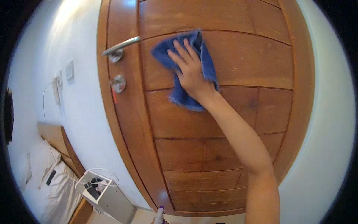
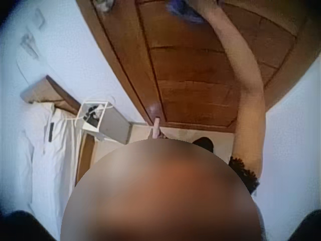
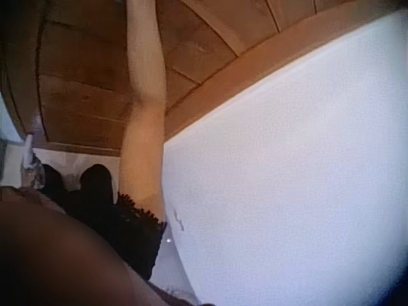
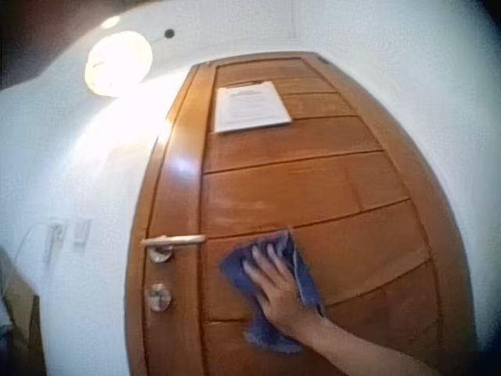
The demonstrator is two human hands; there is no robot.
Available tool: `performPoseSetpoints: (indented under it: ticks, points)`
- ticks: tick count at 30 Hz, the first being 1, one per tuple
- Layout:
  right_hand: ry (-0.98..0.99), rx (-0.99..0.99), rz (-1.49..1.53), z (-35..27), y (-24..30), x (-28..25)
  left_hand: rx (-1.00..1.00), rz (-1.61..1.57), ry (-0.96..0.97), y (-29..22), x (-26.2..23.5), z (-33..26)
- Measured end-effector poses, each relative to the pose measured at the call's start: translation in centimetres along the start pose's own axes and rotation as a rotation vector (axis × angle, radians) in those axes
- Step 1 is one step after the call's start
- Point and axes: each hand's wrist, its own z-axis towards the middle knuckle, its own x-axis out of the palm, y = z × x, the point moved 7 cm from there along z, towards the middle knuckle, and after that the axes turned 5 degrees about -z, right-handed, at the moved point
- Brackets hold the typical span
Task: Cleaning the hotel room door using spray and cloth.
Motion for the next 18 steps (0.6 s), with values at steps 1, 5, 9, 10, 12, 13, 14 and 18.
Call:
performPoseSetpoints:
  ticks: [1, 5, 9, 10, 12, 13, 14, 18]
  points:
    - [-0.100, 0.002, -0.061, 1.5, -0.3, -0.9, -0.008, 0.005, 0.033, 0.1, 0.5, 0.1]
    - [-0.119, -0.013, -0.188, 2.5, 0.1, 0.4, 0.033, 0.077, 0.137, 0.7, 2.2, 1.9]
    - [-0.018, -0.124, 0.011, -0.1, -2.7, 0.5, 0.053, 0.127, 0.191, 1.2, 3.4, 3.4]
    - [-0.079, -0.135, -0.020, -0.1, -5.2, -1.4, 0.053, 0.131, 0.197, 1.3, 3.6, 3.6]
    - [-0.146, -0.066, -0.117, -1.6, -10.1, -5.8, 0.043, 0.134, 0.193, 1.1, 3.3, 3.6]
    - [-0.148, 0.015, -0.190, -2.7, -12.9, -8.5, 0.039, 0.131, 0.190, 1.1, 3.0, 3.6]
    - [-0.244, 0.145, -0.236, -4.4, -15.1, -11.2, 0.035, 0.133, 0.181, 1.0, 2.6, 3.4]
    - [-0.318, 0.482, -0.476, -7.2, -20.2, -15.5, 0.015, 0.134, 0.142, 1.3, 0.8, 2.5]
